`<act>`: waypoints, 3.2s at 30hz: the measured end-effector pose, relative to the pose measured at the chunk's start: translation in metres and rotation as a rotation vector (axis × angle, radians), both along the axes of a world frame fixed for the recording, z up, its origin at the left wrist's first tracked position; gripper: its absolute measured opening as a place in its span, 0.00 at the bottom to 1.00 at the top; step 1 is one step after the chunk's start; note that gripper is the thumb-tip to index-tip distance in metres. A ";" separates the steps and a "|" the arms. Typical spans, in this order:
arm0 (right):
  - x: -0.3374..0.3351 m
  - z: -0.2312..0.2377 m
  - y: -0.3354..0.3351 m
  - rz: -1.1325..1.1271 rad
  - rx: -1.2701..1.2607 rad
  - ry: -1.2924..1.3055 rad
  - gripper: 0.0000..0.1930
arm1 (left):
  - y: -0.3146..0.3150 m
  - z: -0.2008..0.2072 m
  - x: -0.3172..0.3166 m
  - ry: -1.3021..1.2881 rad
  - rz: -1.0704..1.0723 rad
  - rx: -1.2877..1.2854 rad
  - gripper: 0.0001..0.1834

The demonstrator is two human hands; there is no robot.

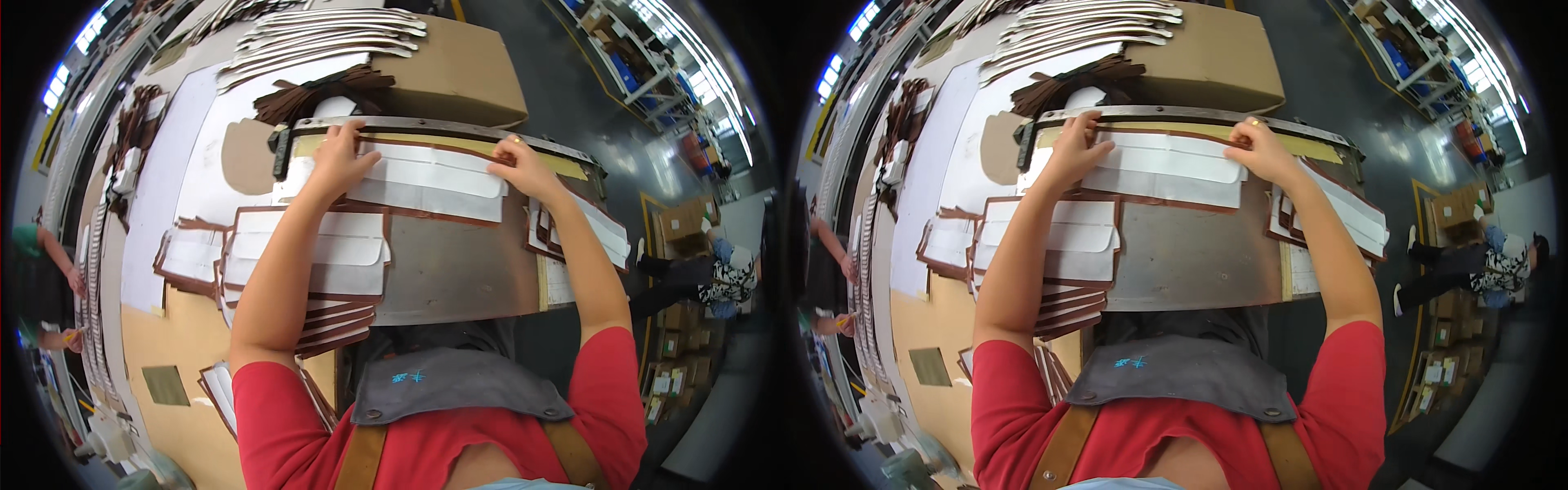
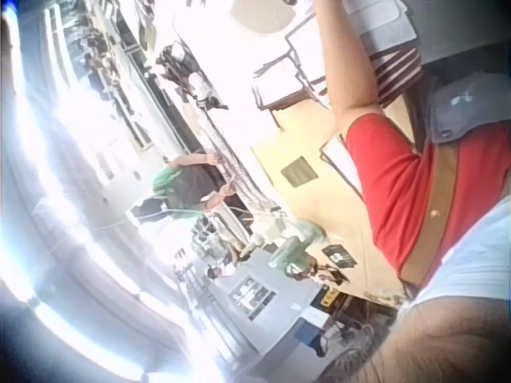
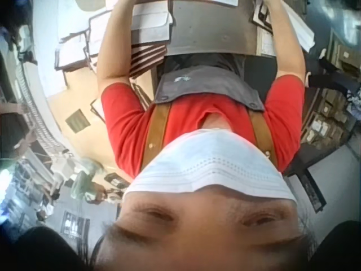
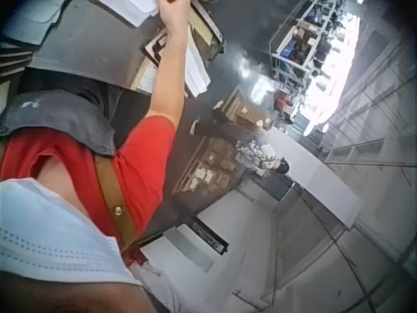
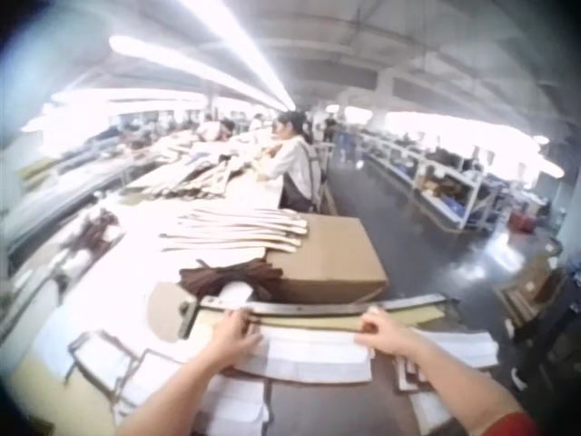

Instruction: The person repeatedly picks up white mask-like components and brown strips, aligns them on a metal work surface, and presses them together. The person stacks the assembled units on the table and continues the same assembly cycle throughout the clip.

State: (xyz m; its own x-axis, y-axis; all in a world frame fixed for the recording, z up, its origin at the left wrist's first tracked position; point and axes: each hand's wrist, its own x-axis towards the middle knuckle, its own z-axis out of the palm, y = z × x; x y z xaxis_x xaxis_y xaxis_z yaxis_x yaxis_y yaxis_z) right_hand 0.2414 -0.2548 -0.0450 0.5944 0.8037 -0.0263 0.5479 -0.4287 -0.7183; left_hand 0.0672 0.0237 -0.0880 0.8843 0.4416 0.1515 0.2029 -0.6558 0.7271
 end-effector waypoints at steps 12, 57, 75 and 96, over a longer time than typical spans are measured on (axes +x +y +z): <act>-0.011 0.030 0.017 0.102 0.175 -0.309 0.13 | -0.011 0.036 -0.008 -0.210 -0.068 -0.595 0.10; -0.055 -0.025 0.032 0.004 0.054 -0.610 0.17 | -0.037 0.027 -0.021 0.164 -0.158 0.553 0.21; -0.055 -0.026 0.017 -0.025 -0.102 -0.644 0.18 | -0.053 0.016 -0.020 0.252 -0.177 0.691 0.29; -0.057 -0.019 0.021 -0.019 -0.091 -0.699 0.18 | -0.054 0.013 -0.016 0.137 -0.155 0.769 0.26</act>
